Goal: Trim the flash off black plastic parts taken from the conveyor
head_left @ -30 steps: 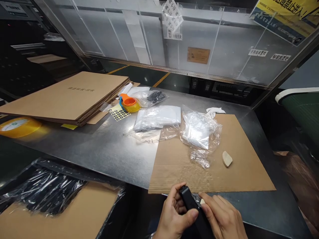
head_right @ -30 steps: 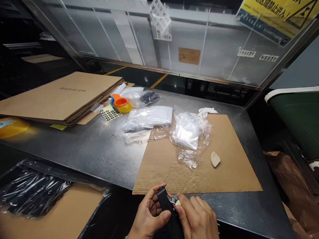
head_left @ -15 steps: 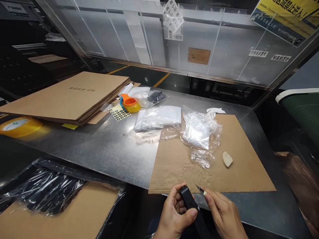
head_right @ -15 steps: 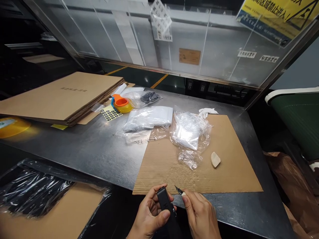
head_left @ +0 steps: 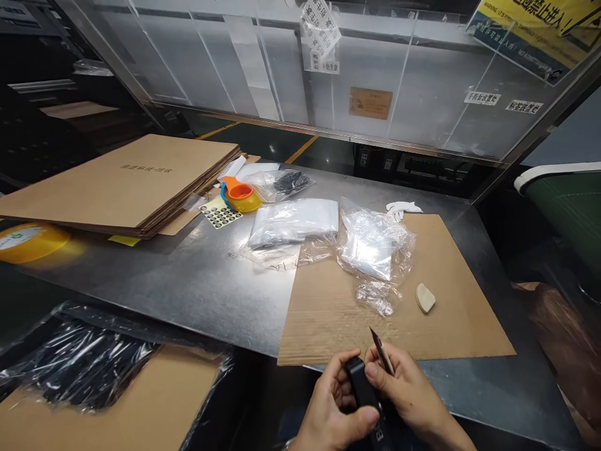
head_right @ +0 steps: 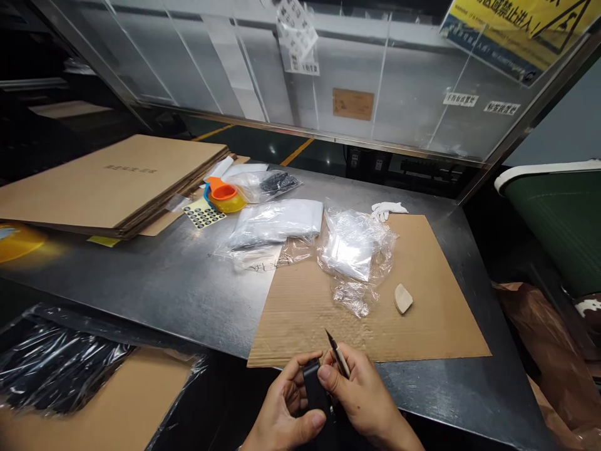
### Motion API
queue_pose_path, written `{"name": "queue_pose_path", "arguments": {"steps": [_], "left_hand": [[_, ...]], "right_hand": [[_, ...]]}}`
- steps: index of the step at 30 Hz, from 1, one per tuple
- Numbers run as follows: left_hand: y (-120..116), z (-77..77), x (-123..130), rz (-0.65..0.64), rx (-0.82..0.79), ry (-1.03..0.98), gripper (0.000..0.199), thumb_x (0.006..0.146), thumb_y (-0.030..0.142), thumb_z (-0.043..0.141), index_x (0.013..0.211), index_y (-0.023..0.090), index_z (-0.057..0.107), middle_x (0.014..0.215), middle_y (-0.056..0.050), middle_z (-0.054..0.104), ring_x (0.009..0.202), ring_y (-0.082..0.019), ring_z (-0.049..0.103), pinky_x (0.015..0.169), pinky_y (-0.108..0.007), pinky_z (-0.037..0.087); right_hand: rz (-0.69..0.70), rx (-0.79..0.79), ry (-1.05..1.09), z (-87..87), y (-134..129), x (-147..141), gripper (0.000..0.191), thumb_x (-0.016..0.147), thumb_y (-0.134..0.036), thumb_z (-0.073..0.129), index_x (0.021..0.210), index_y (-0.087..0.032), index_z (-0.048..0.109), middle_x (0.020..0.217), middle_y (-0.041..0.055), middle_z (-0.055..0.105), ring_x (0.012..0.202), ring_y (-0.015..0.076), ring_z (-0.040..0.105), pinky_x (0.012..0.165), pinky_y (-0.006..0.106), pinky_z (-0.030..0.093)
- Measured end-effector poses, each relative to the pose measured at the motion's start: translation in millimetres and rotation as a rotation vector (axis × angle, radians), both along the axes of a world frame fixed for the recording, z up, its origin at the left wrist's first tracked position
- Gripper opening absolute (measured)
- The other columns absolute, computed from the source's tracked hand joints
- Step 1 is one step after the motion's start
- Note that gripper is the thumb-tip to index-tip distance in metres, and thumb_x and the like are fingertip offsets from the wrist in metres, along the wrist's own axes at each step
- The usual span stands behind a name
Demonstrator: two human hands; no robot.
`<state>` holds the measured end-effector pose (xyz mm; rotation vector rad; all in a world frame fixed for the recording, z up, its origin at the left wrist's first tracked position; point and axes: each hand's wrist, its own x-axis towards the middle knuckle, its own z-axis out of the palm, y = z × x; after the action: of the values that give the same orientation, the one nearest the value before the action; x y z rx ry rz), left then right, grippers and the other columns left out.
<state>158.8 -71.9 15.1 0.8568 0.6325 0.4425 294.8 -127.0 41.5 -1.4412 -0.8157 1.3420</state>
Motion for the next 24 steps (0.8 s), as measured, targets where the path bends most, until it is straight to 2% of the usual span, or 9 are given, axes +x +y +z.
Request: {"name": "queue_pose_path", "arguments": {"steps": [3, 5, 9, 12, 15, 17, 20, 22, 24], "left_hand": [[-0.8, -4.1, 0.3, -0.022, -0.059, -0.046, 0.067, 0.052, 0.042, 0.081, 0.107, 0.018, 0.05, 0.091, -0.011, 0.065, 0.082, -0.023, 0.063, 0.068, -0.03, 0.046], [-1.1, -6.9, 1.0, -0.021, -0.096, -0.065, 0.066, 0.052, 0.042, 0.081, 0.105, 0.017, 0.052, 0.086, -0.009, 0.065, 0.08, -0.021, 0.062, 0.067, -0.029, 0.046], [-1.2, -9.1, 2.8, 0.001, -0.164, -0.079, 0.065, 0.051, 0.041, 0.083, 0.102, 0.017, 0.052, 0.089, -0.01, 0.066, 0.081, -0.021, 0.063, 0.071, -0.031, 0.047], [0.1, -8.5, 4.3, 0.031, -0.169, -0.075, 0.063, 0.051, 0.041, 0.083, 0.1, 0.017, 0.052, 0.084, -0.008, 0.067, 0.08, -0.022, 0.064, 0.069, -0.031, 0.049], [5.0, -7.2, 7.1, 0.114, -0.204, -0.006, 0.065, 0.056, 0.042, 0.08, 0.108, 0.02, 0.049, 0.079, -0.004, 0.066, 0.073, -0.02, 0.065, 0.06, -0.027, 0.049], [10.2, -7.1, 10.4, 0.186, -0.303, 0.055, 0.067, 0.062, 0.046, 0.075, 0.117, 0.022, 0.045, 0.082, -0.004, 0.067, 0.07, -0.019, 0.067, 0.054, -0.024, 0.049], [17.4, -11.2, 16.3, 0.297, -0.49, 0.113, 0.058, 0.069, 0.047, 0.069, 0.116, 0.018, 0.049, 0.089, -0.008, 0.069, 0.074, -0.021, 0.068, 0.056, -0.026, 0.052], [20.1, -18.5, 19.5, 0.369, -0.584, 0.145, 0.051, 0.071, 0.041, 0.07, 0.111, 0.014, 0.052, 0.092, -0.011, 0.07, 0.075, -0.022, 0.069, 0.058, -0.027, 0.054], [20.9, -29.0, 21.4, 0.401, -0.68, 0.178, 0.048, 0.071, 0.035, 0.071, 0.108, 0.01, 0.053, 0.09, -0.013, 0.071, 0.071, -0.023, 0.07, 0.055, -0.027, 0.055]], "right_hand": [[-0.018, -0.044, 0.161, -3.9, 2.8, -0.8, 0.035, 0.079, -0.051, 0.058, 0.076, -0.018, 0.048, 0.052, -0.0078, 0.043, 0.047, 0.0063, 0.038, 0.048, 0.018, 0.032], [-0.049, -0.062, 0.174, -5.1, 2.1, -1.9, 0.035, 0.079, -0.052, 0.058, 0.076, -0.018, 0.048, 0.05, -0.008, 0.044, 0.045, 0.0066, 0.04, 0.048, 0.019, 0.033], [-0.075, -0.071, 0.194, -4.7, 1.0, -3.7, 0.039, 0.077, -0.056, 0.058, 0.073, -0.019, 0.047, 0.05, -0.0079, 0.045, 0.045, 0.0066, 0.041, 0.048, 0.019, 0.033], [-0.085, -0.078, 0.109, -10.4, 0.3, 1.2, 0.04, 0.08, -0.058, 0.053, 0.072, -0.019, 0.046, 0.051, -0.0075, 0.045, 0.047, 0.0075, 0.042, 0.05, 0.02, 0.034], [-0.137, -0.077, -0.254, -28.0, -6.8, 17.2, 0.039, 0.087, -0.056, 0.041, 0.074, -0.02, 0.046, 0.054, -0.0057, 0.047, 0.052, 0.0099, 0.047, 0.054, 0.021, 0.038], [-0.183, -0.109, -0.634, -44.5, -16.3, 33.0, 0.036, 0.091, -0.052, 0.034, 0.081, -0.021, 0.048, 0.058, -0.0046, 0.052, 0.055, 0.0115, 0.053, 0.054, 0.021, 0.04], [-0.235, -0.175, -1.21, -69.8, -31.7, 57.9, 0.029, 0.095, -0.041, 0.028, 0.093, -0.024, 0.052, 0.07, -0.002, 0.063, 0.061, 0.0142, 0.061, 0.052, 0.022, 0.043], [-0.283, -0.186, -1.444, -83.9, -38.2, 71.7, 0.033, 0.095, -0.038, 0.026, 0.094, -0.023, 0.055, 0.076, 0.0032, 0.064, 0.067, 0.0187, 0.063, 0.055, 0.026, 0.044], [-0.337, -0.193, -1.557, -95.2, -39.9, 82.0, 0.036, 0.094, -0.037, 0.026, 0.096, -0.02, 0.058, 0.073, 0.0075, 0.06, 0.068, 0.0234, 0.059, 0.057, 0.032, 0.044]]}}
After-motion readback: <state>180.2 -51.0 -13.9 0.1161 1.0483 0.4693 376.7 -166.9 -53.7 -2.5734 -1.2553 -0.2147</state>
